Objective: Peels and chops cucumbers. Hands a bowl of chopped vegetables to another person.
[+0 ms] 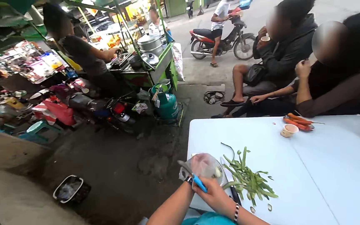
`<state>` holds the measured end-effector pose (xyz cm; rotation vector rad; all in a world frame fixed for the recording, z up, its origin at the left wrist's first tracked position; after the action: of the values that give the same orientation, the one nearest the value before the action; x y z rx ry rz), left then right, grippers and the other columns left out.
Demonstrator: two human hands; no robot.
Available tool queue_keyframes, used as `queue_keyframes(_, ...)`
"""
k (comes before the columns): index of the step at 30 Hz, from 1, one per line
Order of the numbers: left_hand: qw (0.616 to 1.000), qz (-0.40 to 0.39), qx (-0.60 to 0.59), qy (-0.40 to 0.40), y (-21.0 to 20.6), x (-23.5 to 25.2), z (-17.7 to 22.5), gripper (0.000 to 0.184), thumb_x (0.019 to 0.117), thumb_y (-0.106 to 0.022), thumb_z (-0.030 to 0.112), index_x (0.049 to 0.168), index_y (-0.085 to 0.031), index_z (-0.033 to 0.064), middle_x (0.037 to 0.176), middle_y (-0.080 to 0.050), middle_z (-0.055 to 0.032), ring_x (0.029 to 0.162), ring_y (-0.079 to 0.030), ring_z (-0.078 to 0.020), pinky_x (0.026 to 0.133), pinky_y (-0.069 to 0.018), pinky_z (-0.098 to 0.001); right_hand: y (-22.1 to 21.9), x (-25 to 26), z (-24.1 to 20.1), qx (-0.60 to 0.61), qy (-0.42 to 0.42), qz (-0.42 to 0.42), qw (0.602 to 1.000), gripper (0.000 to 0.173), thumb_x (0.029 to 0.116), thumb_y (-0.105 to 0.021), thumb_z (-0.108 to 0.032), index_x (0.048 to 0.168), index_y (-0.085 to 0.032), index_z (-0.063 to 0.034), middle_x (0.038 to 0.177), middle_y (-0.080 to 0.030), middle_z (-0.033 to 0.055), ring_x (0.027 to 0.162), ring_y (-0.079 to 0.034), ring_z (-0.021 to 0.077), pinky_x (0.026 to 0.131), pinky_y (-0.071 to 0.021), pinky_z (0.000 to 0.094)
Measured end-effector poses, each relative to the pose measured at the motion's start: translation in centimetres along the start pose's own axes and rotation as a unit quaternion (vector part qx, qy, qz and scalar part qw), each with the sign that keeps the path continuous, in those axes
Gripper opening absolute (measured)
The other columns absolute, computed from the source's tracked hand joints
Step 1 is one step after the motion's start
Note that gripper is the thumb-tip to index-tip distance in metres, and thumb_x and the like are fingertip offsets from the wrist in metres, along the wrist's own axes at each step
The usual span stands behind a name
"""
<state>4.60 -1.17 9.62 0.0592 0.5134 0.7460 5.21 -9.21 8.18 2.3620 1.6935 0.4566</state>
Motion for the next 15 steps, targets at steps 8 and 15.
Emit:
queue_keyframes(8,0.988,0.034,-0.087,-0.119,-0.1,8.6,-5.6,0.045,0.0961,-0.072,0.024,0.125,-0.061,-0.0092,0.116,-0.068,-0.0234,0.106,-0.066,-0.0263,0.099,-0.0532,-0.0415,0.9,0.0,-0.4,0.082,-0.012,-0.03,0.996,0.023,0.1015,-0.062,-0.024,0.105,-0.067,-0.0025,0.08,-0.061,0.0026,0.067,-0.055,0.0061,0.064,-0.0476,0.0244)
queue_keyframes(15,0.978,0.041,0.119,-0.165,-0.2,7.9,-3.8,0.073,0.0815,-0.087,0.03,0.138,-0.057,-0.0061,0.139,-0.058,-0.026,0.133,-0.055,-0.0335,0.115,-0.0416,-0.0461,1.1,-0.2,0.4,0.082,-0.036,-0.058,0.994,0.024,0.1017,-0.062,-0.024,0.106,-0.067,-0.0012,0.081,-0.061,0.0055,0.069,-0.055,0.0097,0.066,-0.0478,0.0283)
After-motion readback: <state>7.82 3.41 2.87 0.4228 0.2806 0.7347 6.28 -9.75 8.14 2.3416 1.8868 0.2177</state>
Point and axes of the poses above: each hand's wrist, its own x-axis towards the middle knuckle, its own y-axis out of the back of the hand, z = x × y, the point moved 6 cm from there along x, towards the middle knuckle
